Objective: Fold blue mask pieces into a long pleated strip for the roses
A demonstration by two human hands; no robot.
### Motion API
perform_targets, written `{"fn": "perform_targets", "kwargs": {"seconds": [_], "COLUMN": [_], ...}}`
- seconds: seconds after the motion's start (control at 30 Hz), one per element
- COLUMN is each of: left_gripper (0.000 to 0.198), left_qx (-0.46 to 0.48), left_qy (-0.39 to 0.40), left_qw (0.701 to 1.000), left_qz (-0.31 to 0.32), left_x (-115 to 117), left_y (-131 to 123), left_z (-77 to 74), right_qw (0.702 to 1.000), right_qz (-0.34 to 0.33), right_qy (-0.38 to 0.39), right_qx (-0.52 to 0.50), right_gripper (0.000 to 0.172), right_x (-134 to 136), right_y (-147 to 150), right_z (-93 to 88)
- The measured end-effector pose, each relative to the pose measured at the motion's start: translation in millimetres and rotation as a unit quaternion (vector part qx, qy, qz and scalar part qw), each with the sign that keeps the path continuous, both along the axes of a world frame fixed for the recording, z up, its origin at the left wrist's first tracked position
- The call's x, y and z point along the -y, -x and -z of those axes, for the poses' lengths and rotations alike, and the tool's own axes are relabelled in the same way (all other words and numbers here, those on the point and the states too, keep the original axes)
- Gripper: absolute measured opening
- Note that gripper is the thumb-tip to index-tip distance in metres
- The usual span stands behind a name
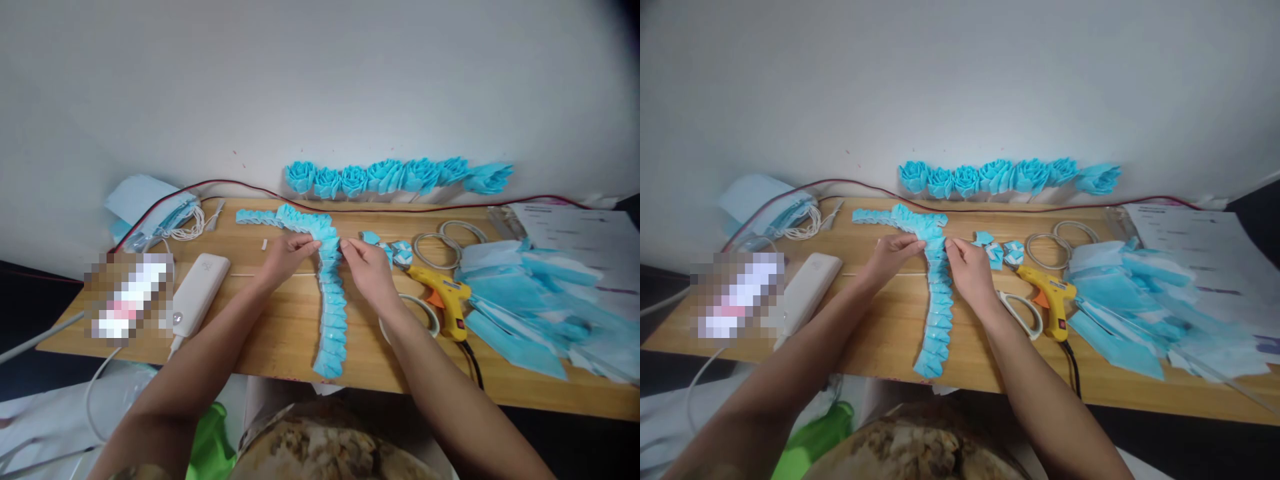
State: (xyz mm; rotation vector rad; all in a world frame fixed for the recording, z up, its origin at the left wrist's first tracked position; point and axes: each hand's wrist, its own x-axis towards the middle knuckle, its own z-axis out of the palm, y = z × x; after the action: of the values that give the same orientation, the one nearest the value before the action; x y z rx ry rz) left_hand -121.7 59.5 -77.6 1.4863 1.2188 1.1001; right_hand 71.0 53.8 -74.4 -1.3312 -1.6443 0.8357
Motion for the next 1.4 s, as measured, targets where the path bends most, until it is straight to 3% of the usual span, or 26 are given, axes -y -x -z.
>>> {"fn": "perform_targets", "kwargs": {"seconds": [0.1, 0.23, 0.37, 0.5, 0.77, 0.97, 1.07, 1.17, 1.27, 1.33, 1.4], "left_gripper": [0.038, 0.037, 0.031, 0.031, 0.029, 0.039, 0.033, 0.034, 0.038, 0.033, 0.029], "left_qx": [-0.019, -0.054, -0.133, -0.194, -0.292, -0.345, -0.338, -0.272, -0.060, 0.155, 0.333], "left_qy": [-0.033, -0.077, -0.155, -0.217, -0.233, -0.213, -0.200, -0.157, -0.065, 0.008, 0.064], "left_qw": [0.999, 0.995, 0.978, 0.953, 0.913, 0.904, 0.915, 0.949, 0.992, 0.984, 0.938], "left_qz": [-0.023, -0.018, 0.035, 0.083, 0.166, 0.137, 0.089, -0.008, -0.090, -0.091, -0.072], "left_x": [-0.4, 0.2, 0.4, 0.2, 0.1, -5.6, -12.0, -21.3, -29.7, -32.4, -32.6], "left_y": [0.1, -0.1, 0.3, 0.2, -4.1, 3.1, 10.1, 16.3, 17.8, 17.0, 16.6], "left_z": [-0.6, -3.9, -4.8, -2.4, 12.7, 23.5, 27.3, 32.6, 36.4, 36.0, 33.0], "right_qw": [1.000, 0.995, 0.993, 0.992, 0.987, 0.979, 0.966, 0.954, 0.947, 0.946, 0.949], "right_qz": [0.007, 0.031, 0.055, -0.001, -0.001, 0.019, 0.025, 0.022, 0.014, 0.000, -0.022], "right_qy": [-0.008, -0.012, -0.029, -0.021, 0.010, -0.006, 0.018, 0.053, 0.082, 0.100, 0.120], "right_qx": [0.002, -0.090, -0.102, -0.121, -0.163, -0.204, -0.258, -0.295, -0.311, -0.309, -0.292], "right_gripper": [0.031, 0.034, 0.031, 0.031, 0.034, 0.030, 0.030, 0.030, 0.030, 0.030, 0.030], "right_x": [-1.2, -2.5, -2.7, -4.2, -9.1, -8.2, -6.7, -5.7, -4.5, -3.1, -1.6], "right_y": [-2.9, -6.5, -8.4, -6.5, -6.6, -6.7, -6.0, -5.7, -4.8, -3.8, -2.7], "right_z": [1.4, 0.5, -4.5, -4.4, 8.2, 3.1, -2.3, -5.5, -7.1, -7.9, -8.2]}}
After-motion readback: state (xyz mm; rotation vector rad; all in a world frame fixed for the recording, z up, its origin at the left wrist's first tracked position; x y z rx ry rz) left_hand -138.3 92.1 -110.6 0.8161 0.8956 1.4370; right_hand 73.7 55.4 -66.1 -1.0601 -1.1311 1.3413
